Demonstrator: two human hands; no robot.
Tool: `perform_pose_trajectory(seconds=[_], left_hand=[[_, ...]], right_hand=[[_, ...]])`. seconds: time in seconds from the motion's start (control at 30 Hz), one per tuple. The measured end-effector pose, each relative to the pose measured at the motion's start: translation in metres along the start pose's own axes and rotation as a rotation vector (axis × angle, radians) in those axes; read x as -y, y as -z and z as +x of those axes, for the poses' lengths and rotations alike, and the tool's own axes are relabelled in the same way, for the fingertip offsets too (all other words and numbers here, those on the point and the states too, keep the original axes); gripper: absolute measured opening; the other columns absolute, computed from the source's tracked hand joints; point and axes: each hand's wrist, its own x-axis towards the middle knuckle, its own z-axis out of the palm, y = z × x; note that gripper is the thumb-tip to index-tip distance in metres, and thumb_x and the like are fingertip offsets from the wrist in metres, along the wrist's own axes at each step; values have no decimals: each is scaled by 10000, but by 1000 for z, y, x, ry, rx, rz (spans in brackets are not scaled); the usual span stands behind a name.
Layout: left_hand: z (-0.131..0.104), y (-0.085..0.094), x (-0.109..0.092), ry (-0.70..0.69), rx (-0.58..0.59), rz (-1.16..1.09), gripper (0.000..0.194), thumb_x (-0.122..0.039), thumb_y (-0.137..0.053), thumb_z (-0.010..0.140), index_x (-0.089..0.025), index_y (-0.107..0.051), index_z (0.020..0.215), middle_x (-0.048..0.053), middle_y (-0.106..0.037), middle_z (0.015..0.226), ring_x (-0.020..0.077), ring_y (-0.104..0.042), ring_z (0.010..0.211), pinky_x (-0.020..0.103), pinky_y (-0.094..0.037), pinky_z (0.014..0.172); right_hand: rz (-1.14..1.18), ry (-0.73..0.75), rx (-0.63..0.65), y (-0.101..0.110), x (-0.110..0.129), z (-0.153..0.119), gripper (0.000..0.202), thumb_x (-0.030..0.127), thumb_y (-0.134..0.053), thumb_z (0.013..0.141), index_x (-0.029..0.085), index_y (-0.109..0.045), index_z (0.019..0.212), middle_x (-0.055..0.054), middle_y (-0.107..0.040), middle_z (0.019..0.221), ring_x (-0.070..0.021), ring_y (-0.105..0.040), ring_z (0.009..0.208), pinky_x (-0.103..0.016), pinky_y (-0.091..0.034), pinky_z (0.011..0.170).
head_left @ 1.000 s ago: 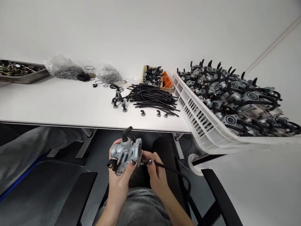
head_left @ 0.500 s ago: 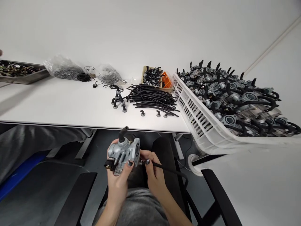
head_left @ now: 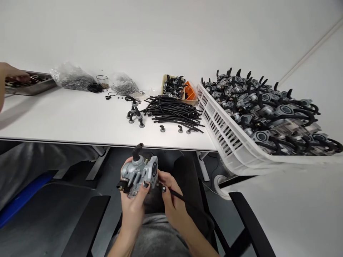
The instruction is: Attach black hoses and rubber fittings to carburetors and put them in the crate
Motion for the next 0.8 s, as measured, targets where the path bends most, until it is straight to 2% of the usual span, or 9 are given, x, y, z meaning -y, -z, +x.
perform_pose_trajectory(seconds=[0.07,0.17,0.23,0.4,0.5,0.63,0.73,0.8], left_hand=[[0,1,4,-29,-13,2,669,-434,-797,657,-262,-535,1248,85,-633,1198,298,-602,1147,407,-452,1001],[0,1,8,-73,-32,44,712,-418,-818,639,-265,-518,1266,82,-613,1212,282,-577,1182,392,-423,1030],[0,0,8,-65,-36,55,717,-410,-818,645,-267,-510,1276,82,-601,1225,281,-566,1195,385,-423,1026],[-2,-6,2,6,-47,-32,680,-383,-788,692,-290,-496,1298,72,-594,1255,276,-562,1197,360,-448,982],[-3,-6,2,-14,-50,-44,661,-369,-783,705,-291,-503,1299,70,-585,1277,273,-550,1217,364,-429,1012],[-2,-8,2,-14,-83,-50,727,-408,-818,651,-291,-510,1299,78,-594,1276,293,-531,1245,407,-399,1055],[-1,-14,-1,68,-73,-76,770,-444,-827,628,-292,-507,1312,93,-611,1264,323,-531,1250,439,-419,1038],[0,-17,-4,125,-58,-94,782,-444,-833,621,-290,-510,1316,97,-623,1255,331,-541,1242,447,-427,1032]], right_hand=[[-11,-16,-7,1,0,2,362,352,-398,999,301,-549,1323,-64,-646,1196,-209,-607,1099,-370,-458,1014],[-58,-44,-60,3,-5,12,332,364,-393,996,248,-655,1164,-49,-677,985,-191,-635,945,-330,-509,885],[-81,-47,-90,3,-9,16,335,366,-390,995,228,-672,1111,-44,-673,935,-189,-637,904,-322,-515,840],[-137,-10,-66,0,-9,5,344,310,-378,1002,286,-583,1277,-53,-661,1160,-199,-620,1085,-335,-482,962],[-129,4,-40,0,-6,3,348,301,-387,1003,307,-558,1305,-45,-650,1207,-193,-599,1153,-329,-458,1007],[28,-40,-19,8,-1,17,308,358,-416,996,254,-651,1166,-57,-696,1097,-209,-640,1070,-352,-489,955],[192,-89,28,16,1,23,307,413,-444,982,237,-690,1037,-74,-693,1090,-236,-637,1083,-402,-476,978],[237,-72,11,21,1,23,347,430,-434,983,227,-689,866,-83,-668,1141,-246,-625,1100,-422,-460,996]])
